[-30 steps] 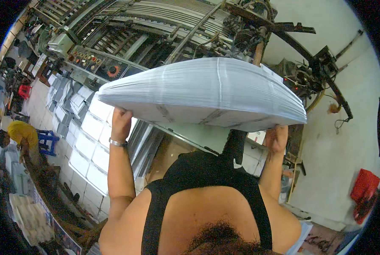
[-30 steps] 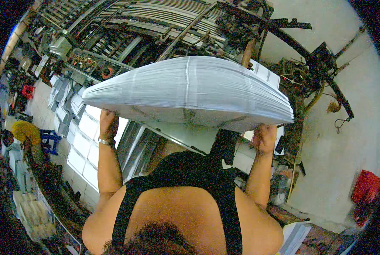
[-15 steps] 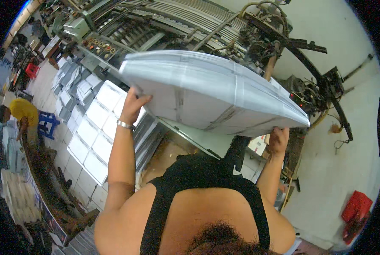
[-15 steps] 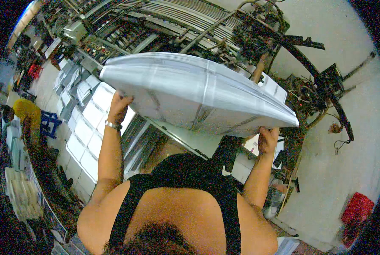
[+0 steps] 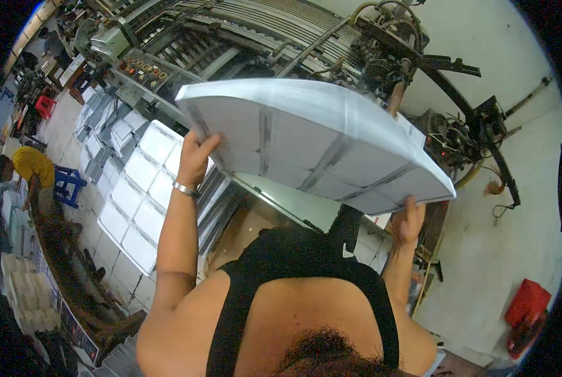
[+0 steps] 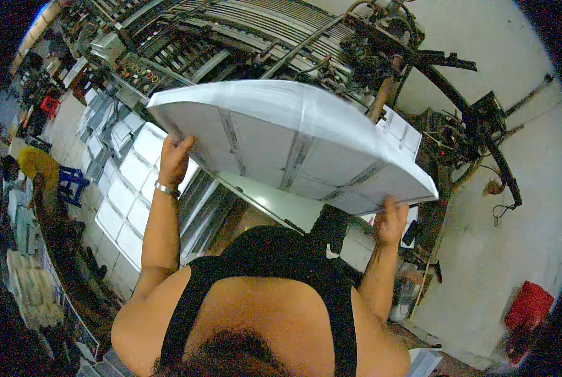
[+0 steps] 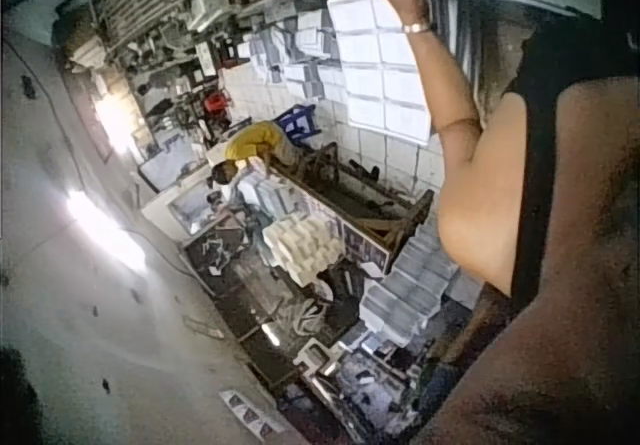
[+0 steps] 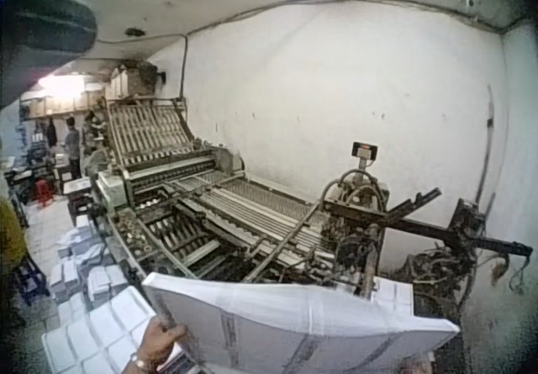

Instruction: The person fans through a stack of printed paper documents, lifts the stack to align the sheets, and places them into the feeder mechanism of a printing or binding machine.

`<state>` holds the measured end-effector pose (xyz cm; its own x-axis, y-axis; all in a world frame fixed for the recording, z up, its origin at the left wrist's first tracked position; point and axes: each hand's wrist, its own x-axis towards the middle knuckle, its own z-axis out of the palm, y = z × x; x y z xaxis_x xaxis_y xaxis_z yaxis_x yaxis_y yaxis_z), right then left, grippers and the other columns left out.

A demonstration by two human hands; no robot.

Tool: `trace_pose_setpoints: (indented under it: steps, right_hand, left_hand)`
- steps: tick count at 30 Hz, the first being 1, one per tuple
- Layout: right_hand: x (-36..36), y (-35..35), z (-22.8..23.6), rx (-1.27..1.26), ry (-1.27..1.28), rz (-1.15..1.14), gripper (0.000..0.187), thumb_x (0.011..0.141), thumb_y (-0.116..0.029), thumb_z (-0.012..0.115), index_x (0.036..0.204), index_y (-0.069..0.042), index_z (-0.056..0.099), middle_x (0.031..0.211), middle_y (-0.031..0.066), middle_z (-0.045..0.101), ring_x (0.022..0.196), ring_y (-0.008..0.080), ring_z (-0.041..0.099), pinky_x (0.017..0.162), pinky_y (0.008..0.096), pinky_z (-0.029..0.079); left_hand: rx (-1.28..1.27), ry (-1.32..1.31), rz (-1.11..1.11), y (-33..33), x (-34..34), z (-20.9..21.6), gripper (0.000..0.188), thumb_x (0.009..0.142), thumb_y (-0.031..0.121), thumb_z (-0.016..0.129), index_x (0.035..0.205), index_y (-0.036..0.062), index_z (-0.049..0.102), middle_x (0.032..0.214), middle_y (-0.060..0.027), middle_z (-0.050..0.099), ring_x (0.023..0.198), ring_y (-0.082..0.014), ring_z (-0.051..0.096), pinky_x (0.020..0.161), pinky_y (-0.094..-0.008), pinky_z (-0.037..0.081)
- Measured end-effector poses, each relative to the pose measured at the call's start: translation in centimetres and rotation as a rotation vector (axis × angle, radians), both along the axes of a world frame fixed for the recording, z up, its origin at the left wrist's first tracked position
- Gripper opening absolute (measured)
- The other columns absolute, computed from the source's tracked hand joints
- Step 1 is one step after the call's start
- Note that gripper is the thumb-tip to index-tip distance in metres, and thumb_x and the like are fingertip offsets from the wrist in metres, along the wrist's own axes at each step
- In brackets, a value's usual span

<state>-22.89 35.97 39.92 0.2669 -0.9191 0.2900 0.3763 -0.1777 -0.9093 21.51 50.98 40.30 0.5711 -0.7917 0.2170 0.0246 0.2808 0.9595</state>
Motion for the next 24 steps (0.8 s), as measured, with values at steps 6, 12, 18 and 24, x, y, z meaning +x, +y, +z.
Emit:
trace_pose_setpoints:
  steps: [6, 12, 18, 24]
  right_hand:
    - [-0.1, -0.8, -0.5, 0.023, -0.061, 0.010, 0.057, 0.076, -0.001, 0.064, 0.128, 0.003, 0.042, 0.122, 0.0121, 0.052, 0.112, 0.0270, 0.050, 0.099, 0.0402, 0.036]
    - [1.8, -3.1, 0.4, 0.113, 0.076, -0.029, 0.055, 0.072, -0.002, 0.068, 0.122, 0.002, 0.046, 0.114, 0.0102, 0.055, 0.107, 0.0262, 0.052, 0.095, 0.0379, 0.039]
    - [2.0, -3.2, 1.9, 0.060, 0.011, -0.016, 0.059, 0.072, -0.003, 0.068, 0.125, 0.001, 0.043, 0.114, 0.0099, 0.055, 0.105, 0.0261, 0.054, 0.092, 0.0385, 0.041]
    - [2.7, -3.3, 0.9, -0.091, 0.098, -0.136, 0.058, 0.072, 0.000, 0.069, 0.124, 0.000, 0.044, 0.114, 0.0109, 0.055, 0.106, 0.0258, 0.054, 0.093, 0.0385, 0.041]
  left_hand:
    - [-0.044, 0.080, -0.127, -0.4, 1.0, -0.3, 0.057, 0.074, 0.012, 0.067, 0.125, -0.0011, 0.046, 0.119, -0.0096, 0.055, 0.111, -0.0177, 0.051, 0.096, -0.0324, 0.038]
    - [0.080, 0.042, -0.108, -2.1, 1.4, 0.2, 0.045, 0.076, 0.016, 0.073, 0.114, -0.0017, 0.054, 0.106, -0.0073, 0.062, 0.099, -0.0165, 0.057, 0.087, -0.0311, 0.044]
    - [-0.029, 0.068, -0.157, -1.9, 1.8, 0.7, 0.047, 0.077, 0.019, 0.074, 0.114, -0.0013, 0.054, 0.107, -0.0070, 0.062, 0.099, -0.0169, 0.057, 0.087, -0.0323, 0.045]
    - [0.092, -0.029, -0.083, -2.4, 1.5, -0.1, 0.036, 0.079, 0.013, 0.070, 0.109, -0.0013, 0.057, 0.099, -0.0065, 0.063, 0.088, -0.0153, 0.059, 0.078, -0.0296, 0.047]
